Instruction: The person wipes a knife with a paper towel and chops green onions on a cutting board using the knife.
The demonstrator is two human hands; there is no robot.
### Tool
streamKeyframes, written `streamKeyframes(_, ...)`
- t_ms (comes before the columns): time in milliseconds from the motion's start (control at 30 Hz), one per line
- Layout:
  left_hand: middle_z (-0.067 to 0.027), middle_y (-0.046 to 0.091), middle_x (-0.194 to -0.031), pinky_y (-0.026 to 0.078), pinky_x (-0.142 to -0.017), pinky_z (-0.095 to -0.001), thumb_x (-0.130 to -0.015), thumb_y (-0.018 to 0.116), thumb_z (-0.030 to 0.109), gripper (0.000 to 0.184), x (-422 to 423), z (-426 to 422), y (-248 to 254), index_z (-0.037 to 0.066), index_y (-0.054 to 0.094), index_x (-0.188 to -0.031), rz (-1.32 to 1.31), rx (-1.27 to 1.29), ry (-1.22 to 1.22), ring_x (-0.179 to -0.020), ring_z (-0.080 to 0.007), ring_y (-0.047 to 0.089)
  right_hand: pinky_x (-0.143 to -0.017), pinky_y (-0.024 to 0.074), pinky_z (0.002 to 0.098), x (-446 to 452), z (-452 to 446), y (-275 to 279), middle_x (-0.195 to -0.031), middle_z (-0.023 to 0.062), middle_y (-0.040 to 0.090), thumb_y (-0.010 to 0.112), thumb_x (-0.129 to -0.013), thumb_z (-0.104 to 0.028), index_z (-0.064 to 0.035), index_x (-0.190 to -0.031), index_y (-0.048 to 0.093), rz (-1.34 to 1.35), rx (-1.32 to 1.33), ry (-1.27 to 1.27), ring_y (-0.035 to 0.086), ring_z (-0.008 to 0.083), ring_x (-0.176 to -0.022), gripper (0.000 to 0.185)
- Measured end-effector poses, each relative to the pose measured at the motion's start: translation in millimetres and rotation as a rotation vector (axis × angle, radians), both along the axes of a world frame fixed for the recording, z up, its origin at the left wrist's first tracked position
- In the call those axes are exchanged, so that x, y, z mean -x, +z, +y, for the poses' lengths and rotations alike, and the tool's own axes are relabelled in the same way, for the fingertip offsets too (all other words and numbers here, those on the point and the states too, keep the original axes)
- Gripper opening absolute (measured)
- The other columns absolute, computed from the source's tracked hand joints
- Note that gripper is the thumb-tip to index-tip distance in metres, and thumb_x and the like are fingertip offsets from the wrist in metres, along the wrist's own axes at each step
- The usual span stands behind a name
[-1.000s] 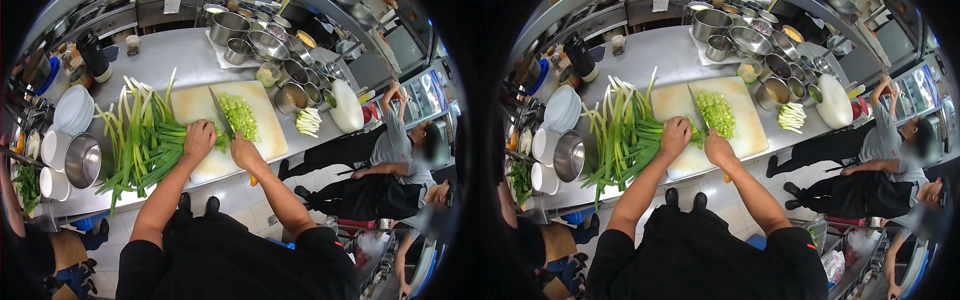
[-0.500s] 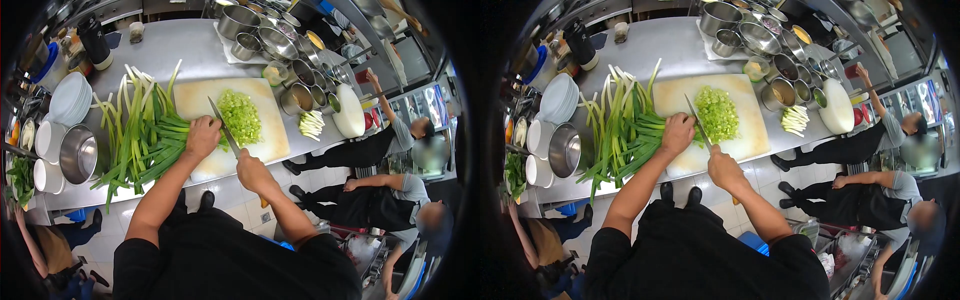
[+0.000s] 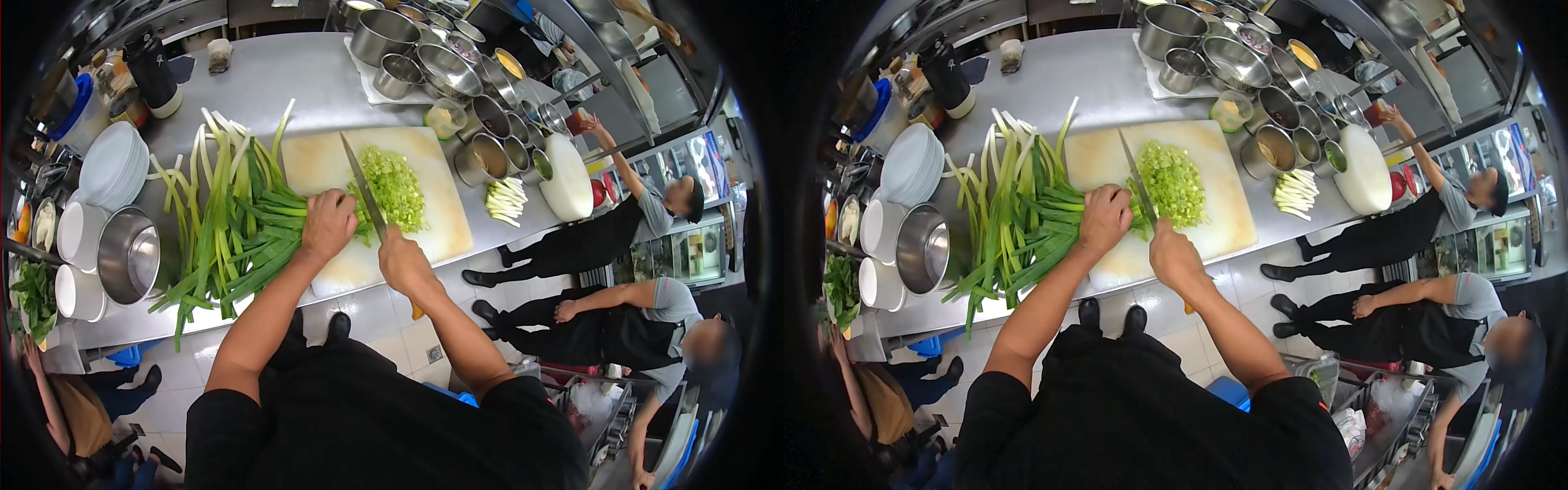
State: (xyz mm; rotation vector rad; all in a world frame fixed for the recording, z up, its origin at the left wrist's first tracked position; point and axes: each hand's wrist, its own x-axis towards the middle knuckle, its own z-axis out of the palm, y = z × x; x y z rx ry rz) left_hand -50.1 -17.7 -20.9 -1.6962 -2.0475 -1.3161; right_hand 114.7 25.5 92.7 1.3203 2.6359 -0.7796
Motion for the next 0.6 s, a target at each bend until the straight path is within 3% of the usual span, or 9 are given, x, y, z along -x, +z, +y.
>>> streamKeyframes(133, -0.0097, 0.057, -0.099, 0.042, -0.087, -0.0457, -0.079, 0.070, 0.013, 0.027, 0, -2, 0, 0.011, 0.065, -0.105, 0.018, 0.098, -0.004, -0.099, -0.0289, 0.058, -0.081, 0.0526, 0.0600, -14, -20, 29, -0.085, 0.0410, 0.065, 0.044, -0.097, -0.010, 0.0084, -0.108, 0.046, -0.128, 0.063, 0.049, 0.066, 0.0563, -0.085, 0.021)
streamKeyframes(233, -0.0104, 0.057, -0.099, 0.042, -0.087, -0.0463, -0.079, 0.070, 0.014, 0.026, 1, 0, -1, 0.011, 0.065, -0.104, 0.004, 0.110, -0.012, -0.098, -0.0297, 0.057, -0.078, 0.0537, 0.0592, -12, -15, 1, -0.084, 0.0396, 0.065, 0.044, -0.096, -0.009, 0.0087, -0.108, 0.046, -0.090, 0.042, 0.067, 0.067, 0.0550, -0.084, 0.021)
streamKeyframes(333, -0.0113, 0.057, -0.098, 0.043, -0.087, -0.0466, -0.079, 0.069, 0.014, 0.024, 2, 0, -1, 0.009, 0.064, -0.103, -0.003, 0.098, -0.016, -0.097, -0.0307, 0.057, -0.078, 0.0542, 0.0587, 11, 2, -63, -0.085, 0.0384, 0.066, 0.045, -0.097, -0.009, 0.0084, -0.108, 0.046, 0.003, -0.021, 0.060, 0.067, 0.0538, -0.084, 0.021)
streamKeyframes(600, -0.0120, 0.058, -0.097, 0.044, -0.087, -0.0457, -0.080, 0.067, 0.011, 0.021, 3, 0, -6, 0.007, 0.063, -0.101, -0.047, -0.012, -0.010, -0.097, -0.0315, 0.058, -0.078, 0.0539, 0.0582, 21, 18, -55, -0.086, 0.0376, 0.066, 0.046, -0.099, -0.012, 0.0065, -0.111, 0.045, 0.110, -0.023, -0.021, 0.067, 0.0530, -0.085, 0.022)
